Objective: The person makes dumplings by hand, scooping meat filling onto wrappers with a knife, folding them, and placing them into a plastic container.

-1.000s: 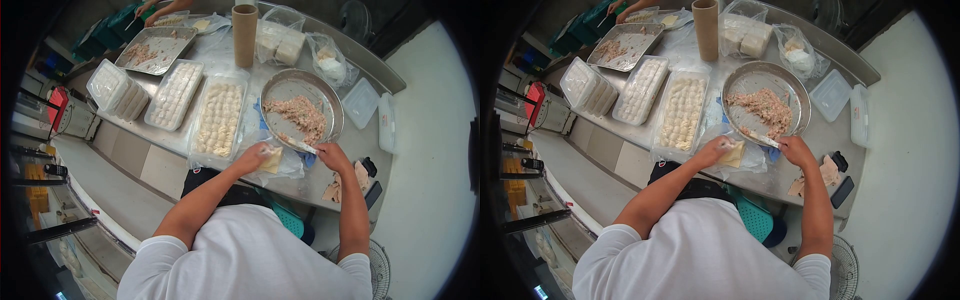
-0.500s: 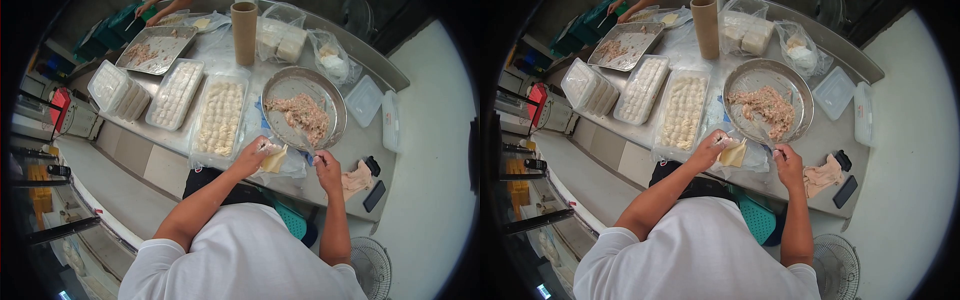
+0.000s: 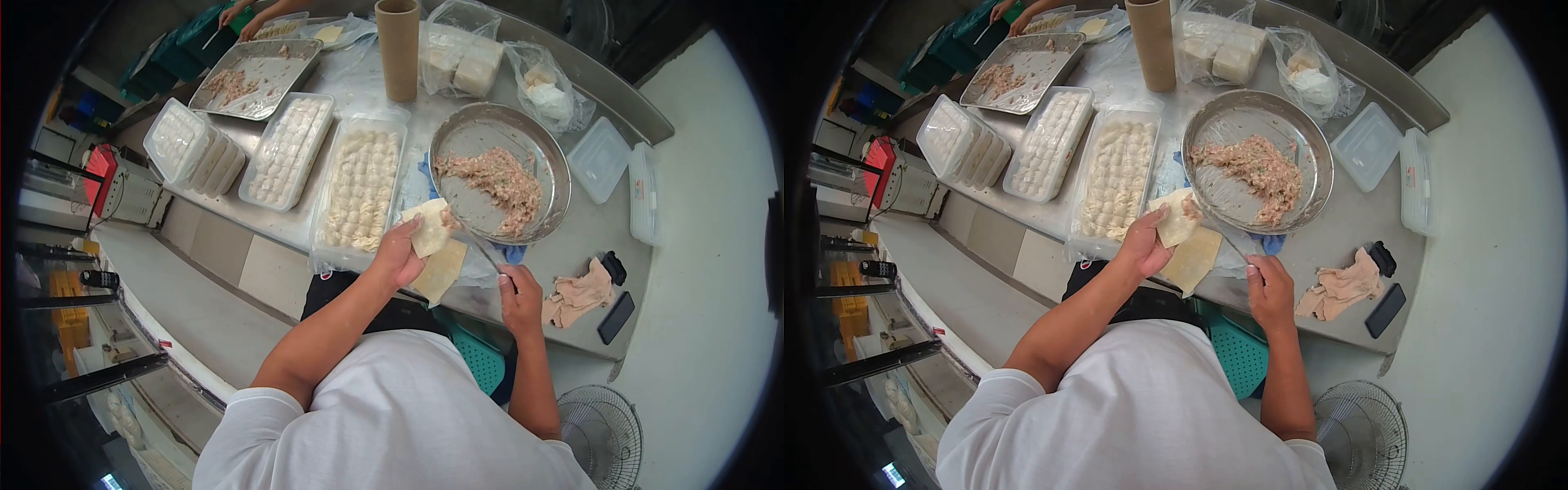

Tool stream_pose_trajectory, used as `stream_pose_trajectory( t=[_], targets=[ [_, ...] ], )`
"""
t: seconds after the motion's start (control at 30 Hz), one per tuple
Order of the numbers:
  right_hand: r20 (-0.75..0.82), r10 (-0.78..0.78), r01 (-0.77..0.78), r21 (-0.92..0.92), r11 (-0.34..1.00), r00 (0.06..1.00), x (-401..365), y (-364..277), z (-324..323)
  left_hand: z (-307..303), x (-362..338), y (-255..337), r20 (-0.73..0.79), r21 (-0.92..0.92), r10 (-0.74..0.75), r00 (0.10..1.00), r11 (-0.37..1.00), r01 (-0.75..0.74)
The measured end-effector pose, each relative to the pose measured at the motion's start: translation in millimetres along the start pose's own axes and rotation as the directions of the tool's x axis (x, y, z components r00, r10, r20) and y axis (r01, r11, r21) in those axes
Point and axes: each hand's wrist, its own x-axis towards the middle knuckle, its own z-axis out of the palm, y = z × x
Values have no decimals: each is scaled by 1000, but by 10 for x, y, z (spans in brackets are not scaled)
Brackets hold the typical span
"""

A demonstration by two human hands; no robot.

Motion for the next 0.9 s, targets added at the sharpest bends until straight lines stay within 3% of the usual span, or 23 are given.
stream_pose_trajectory(
  t=[0.07, 0.13, 0.23, 0.3, 0.47, 0.57, 0.77, 0.9],
  targets=[
    [-30, -118, 116, -69, 991, 993, 15, -57, 72, -14, 23, 31, 55, -63, -41, 998, 997, 44],
    [20, -75, 77, -146, 986, 997, 15, -14, 106, 15, 29, 75, 116, -122, -72, 991, 989, 86],
    [84, -63, 86, -300, 950, 994, 101, -140, -10, -10, 35, 103, 26, -82, -42, 999, 996, 44],
    [89, -86, 114, -375, 920, 992, 180, -262, -108, -88, 60, 114, -165, 14, 48, 985, 999, -47],
    [-39, -53, 14, -665, 746, 998, 654, -57, -62, -58, 72, 173, -145, 2, 97, 985, 995, -97],
    [56, 64, 1, -762, 648, 996, 887, 162, 53, -4, 56, 155, -125, 16, 90, 988, 996, -89],
    [260, 152, 105, -760, 641, 954, 910, -32, -183, -114, 34, 218, -141, 31, 120, 983, 993, -116],
    [127, 74, 49, -760, 648, 989, 976, 100, -45, -114, 57, 175, -180, 45, 104, 978, 994, -97]
  ],
)
